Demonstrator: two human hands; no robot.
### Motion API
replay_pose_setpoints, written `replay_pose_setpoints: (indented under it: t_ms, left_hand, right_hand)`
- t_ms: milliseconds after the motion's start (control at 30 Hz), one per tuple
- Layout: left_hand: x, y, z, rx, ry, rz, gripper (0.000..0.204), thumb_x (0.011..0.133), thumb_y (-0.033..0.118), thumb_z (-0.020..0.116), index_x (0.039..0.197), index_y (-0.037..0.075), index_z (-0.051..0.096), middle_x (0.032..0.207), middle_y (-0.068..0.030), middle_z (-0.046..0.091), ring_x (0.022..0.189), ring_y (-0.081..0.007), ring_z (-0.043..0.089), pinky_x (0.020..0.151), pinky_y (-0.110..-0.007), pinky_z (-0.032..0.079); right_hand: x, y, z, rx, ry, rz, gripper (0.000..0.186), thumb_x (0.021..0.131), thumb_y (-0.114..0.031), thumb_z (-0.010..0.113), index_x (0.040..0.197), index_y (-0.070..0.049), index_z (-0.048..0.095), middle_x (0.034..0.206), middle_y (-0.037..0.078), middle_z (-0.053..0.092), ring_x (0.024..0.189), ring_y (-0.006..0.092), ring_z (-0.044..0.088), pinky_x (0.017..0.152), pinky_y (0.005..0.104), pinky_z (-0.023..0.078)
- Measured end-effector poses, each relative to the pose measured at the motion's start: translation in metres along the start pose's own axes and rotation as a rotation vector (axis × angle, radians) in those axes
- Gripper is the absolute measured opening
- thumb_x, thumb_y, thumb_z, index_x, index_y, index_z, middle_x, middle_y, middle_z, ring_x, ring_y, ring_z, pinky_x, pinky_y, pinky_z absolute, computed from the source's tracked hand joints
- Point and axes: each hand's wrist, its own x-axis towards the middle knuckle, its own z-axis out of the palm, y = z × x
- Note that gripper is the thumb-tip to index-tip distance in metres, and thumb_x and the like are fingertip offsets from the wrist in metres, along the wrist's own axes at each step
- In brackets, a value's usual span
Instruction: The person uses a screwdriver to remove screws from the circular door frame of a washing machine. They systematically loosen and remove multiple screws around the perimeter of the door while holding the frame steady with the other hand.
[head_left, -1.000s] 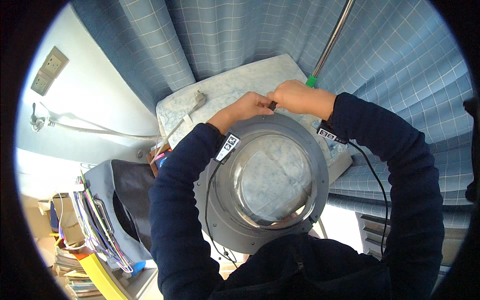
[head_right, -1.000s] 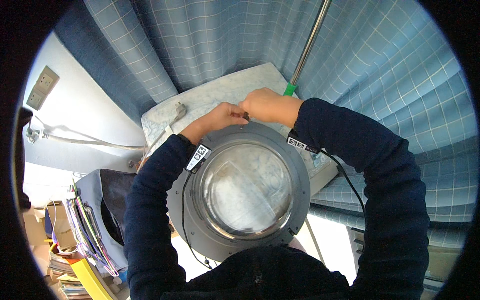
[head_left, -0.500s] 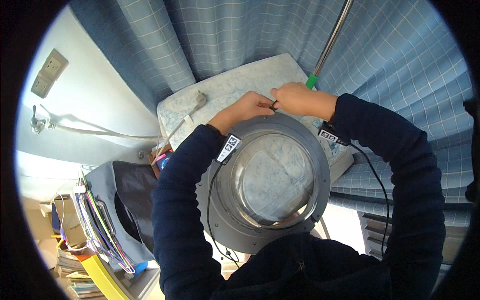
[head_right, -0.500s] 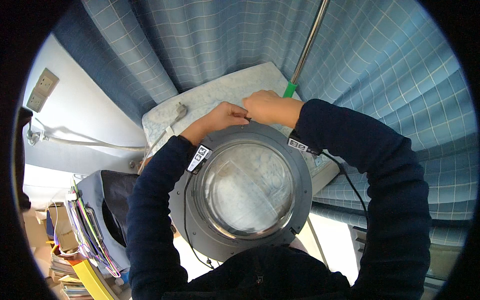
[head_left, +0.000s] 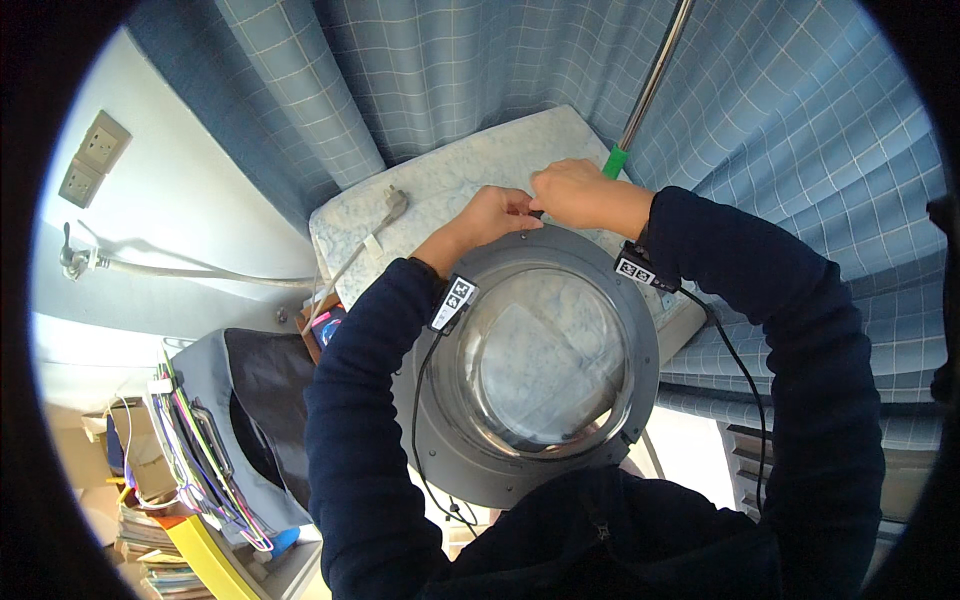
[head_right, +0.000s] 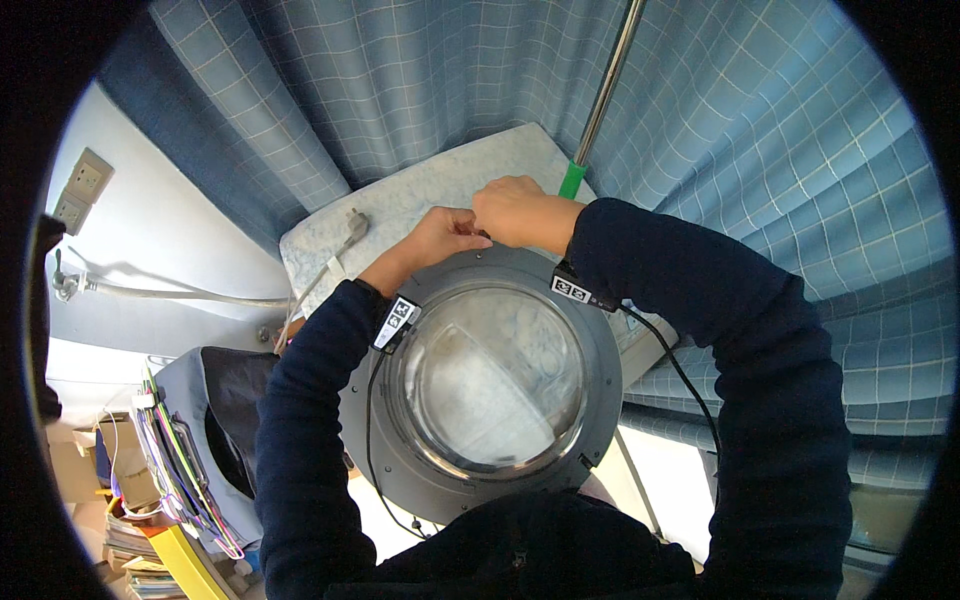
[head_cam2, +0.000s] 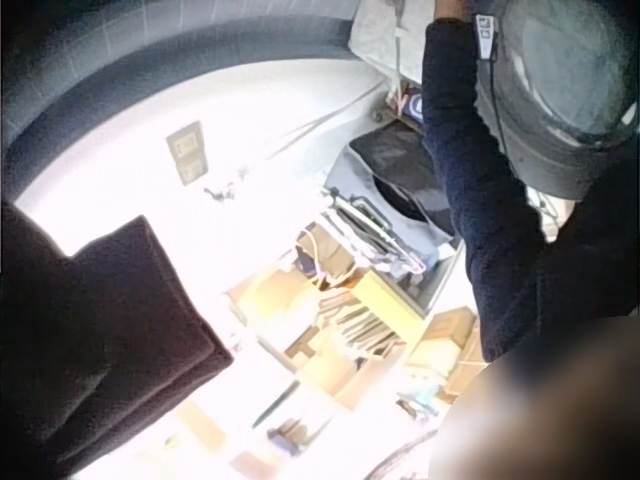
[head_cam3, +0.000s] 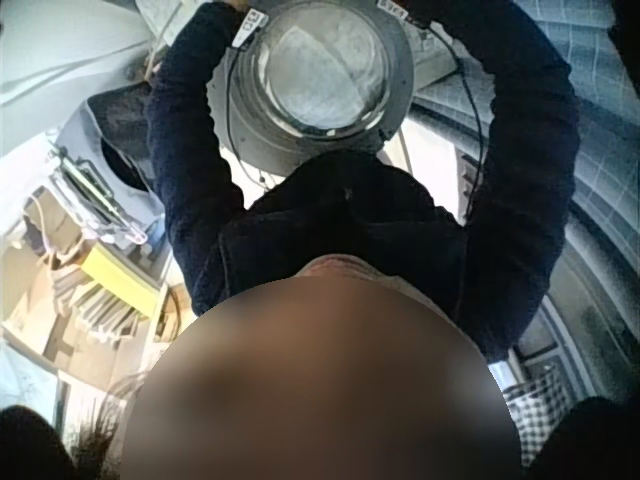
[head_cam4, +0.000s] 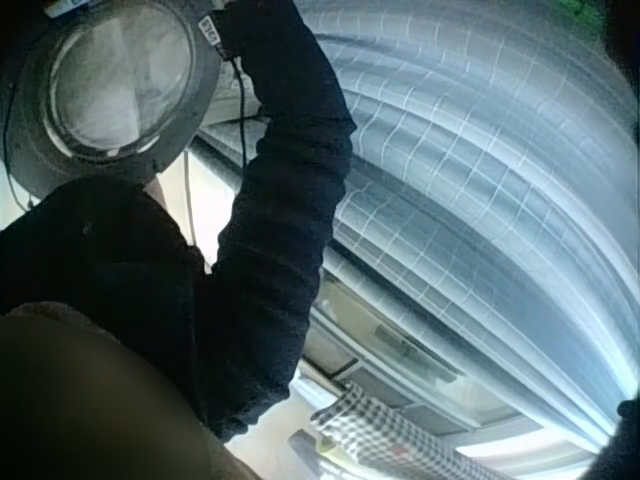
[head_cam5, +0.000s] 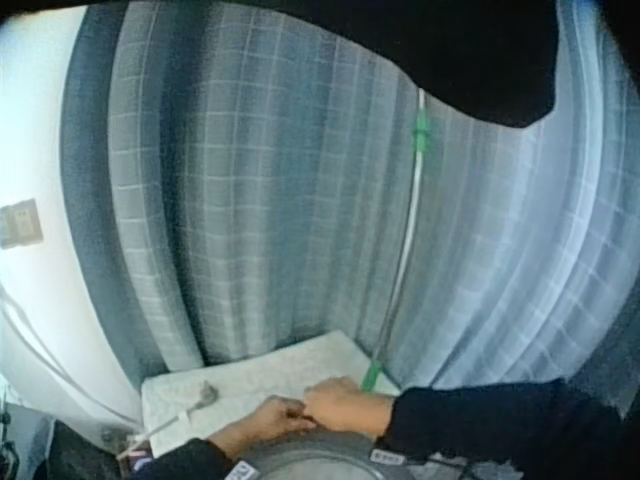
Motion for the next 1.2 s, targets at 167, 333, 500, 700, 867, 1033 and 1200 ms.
replay_pose_setpoints:
  t_ms: [167, 333, 500, 700, 867, 1033, 1200]
  left_hand:
    - [0.001, -0.007, 0.003, -0.050, -0.046, 0.082, 0.020, 0.082, 0.017, 0.076, 0.096, 0.003, 0.071, 0.085, -0.0044, 0.071, 0.072, -0.0096, 0.059, 0.070, -0.029, 0.049]
    - [-0.003, 0.009, 0.003, 0.047, 0.008, -0.018, 0.022, 0.080, 0.020, 0.076, 0.094, 0.002, 0.072, 0.080, -0.0088, 0.070, 0.070, -0.0108, 0.058, 0.069, -0.030, 0.047]
    - [-0.004, 0.020, -0.001, -0.076, -0.039, -0.022, 0.017, 0.085, 0.013, 0.072, 0.097, 0.002, 0.072, 0.088, -0.0030, 0.071, 0.083, -0.0063, 0.058, 0.078, -0.026, 0.048]
    - [-0.003, 0.020, -0.004, -0.074, -0.036, 0.017, 0.018, 0.084, 0.010, 0.072, 0.099, 0.000, 0.070, 0.089, -0.0033, 0.071, 0.085, -0.0089, 0.061, 0.079, -0.026, 0.049]
    - [0.000, 0.018, -0.005, -0.070, -0.026, -0.015, 0.018, 0.084, 0.013, 0.074, 0.095, 0.000, 0.070, 0.088, -0.0043, 0.071, 0.083, -0.0101, 0.062, 0.077, -0.028, 0.050]
    - [0.000, 0.018, -0.009, -0.003, -0.096, 0.003, 0.018, 0.083, 0.014, 0.075, 0.094, 0.001, 0.070, 0.088, -0.0033, 0.071, 0.082, -0.0102, 0.062, 0.077, -0.029, 0.050]
    - [0.001, 0.016, -0.008, -0.030, -0.063, -0.042, 0.019, 0.084, 0.016, 0.074, 0.095, 0.001, 0.071, 0.088, -0.0039, 0.071, 0.083, -0.0094, 0.061, 0.078, -0.028, 0.049]
  right_hand:
    - [-0.005, 0.004, 0.007, 0.207, 0.184, -0.312, 0.025, 0.085, -0.026, 0.066, 0.099, -0.008, 0.056, 0.085, 0.017, 0.067, 0.085, 0.0360, 0.065, 0.070, 0.0467, 0.049]
    - [-0.009, -0.001, -0.009, 0.064, -0.040, 0.000, 0.022, 0.086, -0.021, 0.062, 0.104, -0.009, 0.060, 0.086, 0.013, 0.068, 0.087, 0.0329, 0.066, 0.069, 0.0420, 0.050]
    - [-0.003, 0.000, 0.000, -0.008, -0.040, -0.035, 0.024, 0.084, -0.024, 0.065, 0.103, -0.010, 0.063, 0.086, 0.013, 0.068, 0.086, 0.0333, 0.067, 0.069, 0.0445, 0.050]
    - [-0.013, 0.011, 0.008, 0.135, 0.163, -0.215, 0.017, 0.084, -0.021, 0.063, 0.097, -0.009, 0.066, 0.085, 0.014, 0.069, 0.082, 0.0341, 0.067, 0.066, 0.0440, 0.051]
    - [-0.002, 0.002, 0.001, -0.030, -0.035, 0.013, 0.024, 0.079, -0.018, 0.069, 0.098, -0.006, 0.060, 0.088, 0.015, 0.068, 0.085, 0.0342, 0.066, 0.067, 0.0434, 0.052]
    - [0.001, 0.001, 0.005, 0.180, 0.277, -0.187, 0.032, 0.089, -0.035, 0.060, 0.089, -0.003, 0.066, 0.081, 0.017, 0.068, 0.082, 0.0354, 0.066, 0.068, 0.0451, 0.051]
    - [0.007, -0.003, -0.004, 0.024, -0.058, 0.089, 0.030, 0.077, -0.017, 0.070, 0.103, -0.005, 0.060, 0.092, 0.015, 0.069, 0.091, 0.0328, 0.066, 0.073, 0.0449, 0.052]
